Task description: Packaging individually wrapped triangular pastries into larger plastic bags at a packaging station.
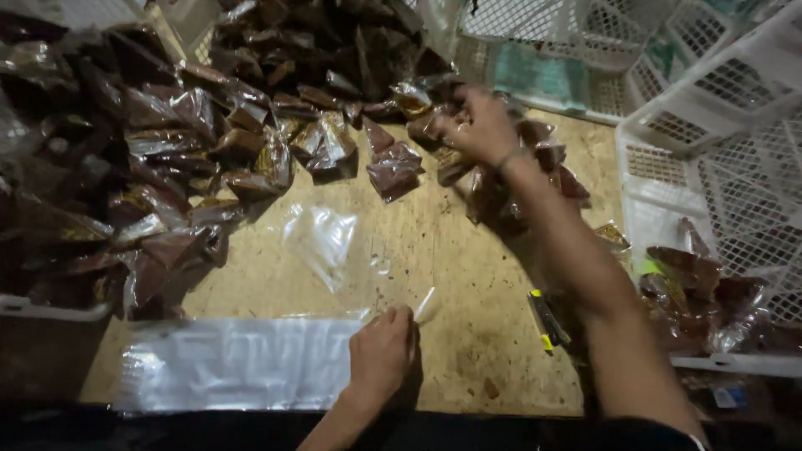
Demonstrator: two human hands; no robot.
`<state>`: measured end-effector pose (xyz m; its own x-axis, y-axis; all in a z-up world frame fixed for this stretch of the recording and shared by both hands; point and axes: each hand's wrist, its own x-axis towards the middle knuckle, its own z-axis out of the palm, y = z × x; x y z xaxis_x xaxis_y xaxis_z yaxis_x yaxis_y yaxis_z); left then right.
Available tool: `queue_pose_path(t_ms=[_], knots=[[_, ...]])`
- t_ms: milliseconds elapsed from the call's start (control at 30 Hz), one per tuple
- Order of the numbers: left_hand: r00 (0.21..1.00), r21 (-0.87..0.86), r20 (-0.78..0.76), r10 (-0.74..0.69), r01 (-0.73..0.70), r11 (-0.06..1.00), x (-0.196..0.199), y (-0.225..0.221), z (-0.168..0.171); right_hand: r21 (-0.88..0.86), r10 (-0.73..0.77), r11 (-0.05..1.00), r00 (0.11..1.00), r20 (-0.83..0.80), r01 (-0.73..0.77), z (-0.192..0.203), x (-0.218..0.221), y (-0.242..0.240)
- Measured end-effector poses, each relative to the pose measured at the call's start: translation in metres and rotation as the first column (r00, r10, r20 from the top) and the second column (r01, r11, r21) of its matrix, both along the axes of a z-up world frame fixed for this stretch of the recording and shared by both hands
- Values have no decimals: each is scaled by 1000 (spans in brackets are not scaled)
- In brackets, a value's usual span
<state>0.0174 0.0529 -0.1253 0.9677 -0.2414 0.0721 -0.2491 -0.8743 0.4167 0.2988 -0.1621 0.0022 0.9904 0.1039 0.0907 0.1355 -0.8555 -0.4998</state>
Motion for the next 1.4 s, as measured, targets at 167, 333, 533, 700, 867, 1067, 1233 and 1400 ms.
queue_pose_path(t_ms=[167, 333, 533, 700, 867, 1067, 1233, 1400], knots=[[941, -142, -339, 17, -69, 987, 11, 6, 31, -229, -211, 958, 966, -148, 174, -26, 79, -28], [903, -259, -424, 61, -186, 948, 16, 11, 57, -229, -130, 972, 935, -330, 55, -70, 107, -38], [961, -199, -170, 218, -250, 947, 7, 8, 13, -233, 17, 970, 972, -236, -74, -60, 42, -10], [997, -131, -59, 54, -61, 989, 0, 11, 3, -223, 248, 960, 887, 389, -171, -85, -7, -35], [973, -206, 175, -149, 184, 961, -5, 18, -6, 157, 53, 983, 974, 222, -90, -21, -114, -16], [981, -183, -24, -192, 185, 966, -5, 18, 15, 584, 40, 805, 972, -232, 106, -52, -227, -20], [992, -218, 15, -129, 129, 967, -7, 13, 21, 595, -225, 771, 971, -81, 228, -78, -260, -9], [992, -229, 103, -65, 88, 970, -6, 10, 11, 199, -317, 917, 934, -165, 346, -119, -275, 3]])
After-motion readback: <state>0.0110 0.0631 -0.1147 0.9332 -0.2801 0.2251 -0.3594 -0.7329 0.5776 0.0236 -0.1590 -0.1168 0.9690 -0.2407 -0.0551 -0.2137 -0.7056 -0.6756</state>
